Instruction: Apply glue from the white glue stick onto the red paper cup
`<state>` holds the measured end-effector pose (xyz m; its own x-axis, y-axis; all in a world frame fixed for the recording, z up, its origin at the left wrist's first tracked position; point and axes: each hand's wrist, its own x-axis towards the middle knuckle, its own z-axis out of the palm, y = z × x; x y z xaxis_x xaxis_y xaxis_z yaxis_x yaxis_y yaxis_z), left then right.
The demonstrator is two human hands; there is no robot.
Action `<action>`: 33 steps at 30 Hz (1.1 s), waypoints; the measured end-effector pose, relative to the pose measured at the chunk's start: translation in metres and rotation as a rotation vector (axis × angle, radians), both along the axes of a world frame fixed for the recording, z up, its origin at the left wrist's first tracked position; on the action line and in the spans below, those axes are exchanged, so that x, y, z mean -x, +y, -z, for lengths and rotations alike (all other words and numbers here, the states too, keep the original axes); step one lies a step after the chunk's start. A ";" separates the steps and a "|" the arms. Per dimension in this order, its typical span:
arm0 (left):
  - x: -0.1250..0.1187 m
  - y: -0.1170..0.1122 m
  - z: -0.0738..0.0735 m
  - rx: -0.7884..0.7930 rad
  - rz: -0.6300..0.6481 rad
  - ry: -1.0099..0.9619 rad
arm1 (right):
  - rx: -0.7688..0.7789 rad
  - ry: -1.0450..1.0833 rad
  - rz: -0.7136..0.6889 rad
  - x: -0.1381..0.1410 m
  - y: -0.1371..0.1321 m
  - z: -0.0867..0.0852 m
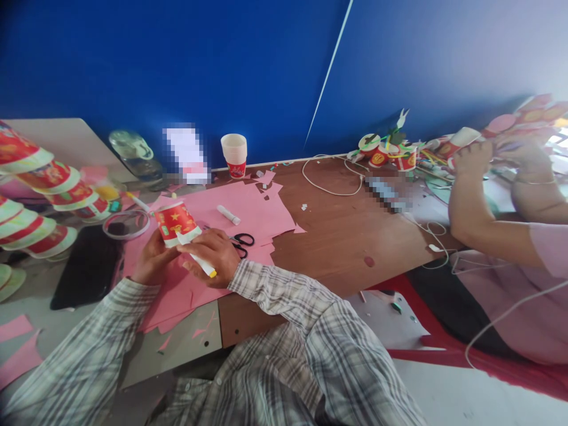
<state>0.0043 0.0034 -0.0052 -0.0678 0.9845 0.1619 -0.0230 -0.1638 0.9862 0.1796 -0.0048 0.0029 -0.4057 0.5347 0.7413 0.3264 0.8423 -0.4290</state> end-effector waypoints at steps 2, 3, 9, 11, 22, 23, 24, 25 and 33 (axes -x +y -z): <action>0.000 0.000 0.000 0.001 -0.005 -0.023 | 0.000 -0.001 0.004 0.000 0.000 0.000; 0.000 0.000 0.000 0.002 -0.001 -0.031 | 0.001 0.001 0.008 0.000 0.000 0.000; -0.001 0.000 0.001 0.000 0.011 -0.031 | -0.002 -0.001 -0.001 0.000 0.000 0.002; 0.000 0.000 0.001 -0.002 0.016 -0.037 | 0.001 0.006 0.002 0.000 0.000 0.002; 0.001 0.001 0.004 0.009 0.030 -0.059 | -0.013 0.008 -0.003 0.000 0.000 0.003; 0.000 0.001 0.005 0.004 0.030 -0.071 | -0.007 0.008 0.003 0.000 0.000 0.003; 0.000 0.001 0.004 -0.002 0.027 -0.080 | -0.002 0.008 0.008 0.000 0.000 0.003; 0.000 0.001 0.004 -0.005 0.024 -0.083 | 0.001 0.006 0.007 0.000 0.000 0.002; 0.001 0.001 0.004 -0.002 0.007 -0.052 | 0.002 0.004 -0.010 -0.001 0.000 0.004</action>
